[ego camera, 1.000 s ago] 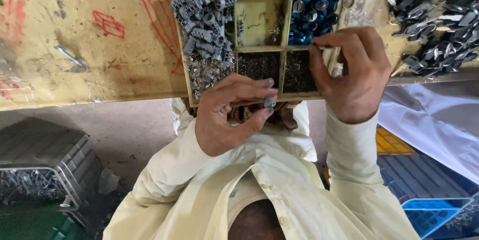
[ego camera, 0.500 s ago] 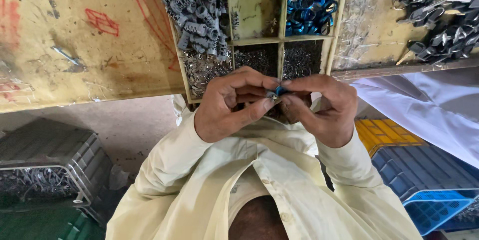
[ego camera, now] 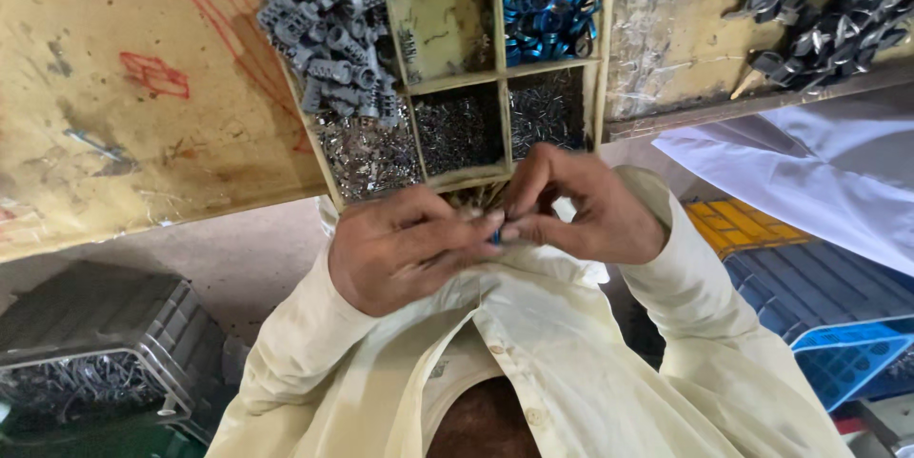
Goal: The person assembles keychains by hand, picking small metal parts from a compartmentalized tray, attaching a blue plastic cap to a grey plastic housing, and inserting a metal key. The finished keychains are placed on the table surface.
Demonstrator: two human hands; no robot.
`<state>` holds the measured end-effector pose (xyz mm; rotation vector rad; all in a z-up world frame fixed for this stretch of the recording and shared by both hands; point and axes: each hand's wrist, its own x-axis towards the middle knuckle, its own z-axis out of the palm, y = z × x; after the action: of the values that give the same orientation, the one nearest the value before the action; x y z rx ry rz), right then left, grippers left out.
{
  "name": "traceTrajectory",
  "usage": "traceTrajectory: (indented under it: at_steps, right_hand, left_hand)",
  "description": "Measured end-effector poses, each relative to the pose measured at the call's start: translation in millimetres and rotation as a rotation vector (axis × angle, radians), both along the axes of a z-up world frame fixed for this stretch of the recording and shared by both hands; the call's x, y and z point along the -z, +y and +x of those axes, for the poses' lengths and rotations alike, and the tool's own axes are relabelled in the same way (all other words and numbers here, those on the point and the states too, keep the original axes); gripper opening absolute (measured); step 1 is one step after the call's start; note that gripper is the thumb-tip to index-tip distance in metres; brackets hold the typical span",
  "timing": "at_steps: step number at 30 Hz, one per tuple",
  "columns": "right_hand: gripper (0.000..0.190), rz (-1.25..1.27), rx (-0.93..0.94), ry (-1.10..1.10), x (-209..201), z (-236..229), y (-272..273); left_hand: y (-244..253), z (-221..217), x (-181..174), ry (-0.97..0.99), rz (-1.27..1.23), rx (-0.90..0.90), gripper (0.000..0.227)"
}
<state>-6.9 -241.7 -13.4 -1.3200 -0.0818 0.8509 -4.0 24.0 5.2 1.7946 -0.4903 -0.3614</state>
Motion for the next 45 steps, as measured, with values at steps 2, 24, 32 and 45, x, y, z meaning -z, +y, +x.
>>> traceTrajectory:
  at_steps: [2,24,32,45]
  right_hand:
    - [0.02,0.396,-0.085,0.216,-1,6,5]
    - [0.025,-0.611,0.782,-0.656,-16,33,-81]
    - [0.03,0.006,0.838,-0.332,-1,-31,-15]
    - [0.027,-0.27,0.363,-0.837,5,-29,-6]
  left_hand:
    - [2,-5,1,0.07,-0.144,0.054,0.04]
    - [-24,1,19,0.437,-0.208,-0.125,0.031]
    - [-45,-7,25,0.845,-0.705,-0.065,0.025]
    - [-34,-36,58,0.991,-0.86,-0.096,0.019]
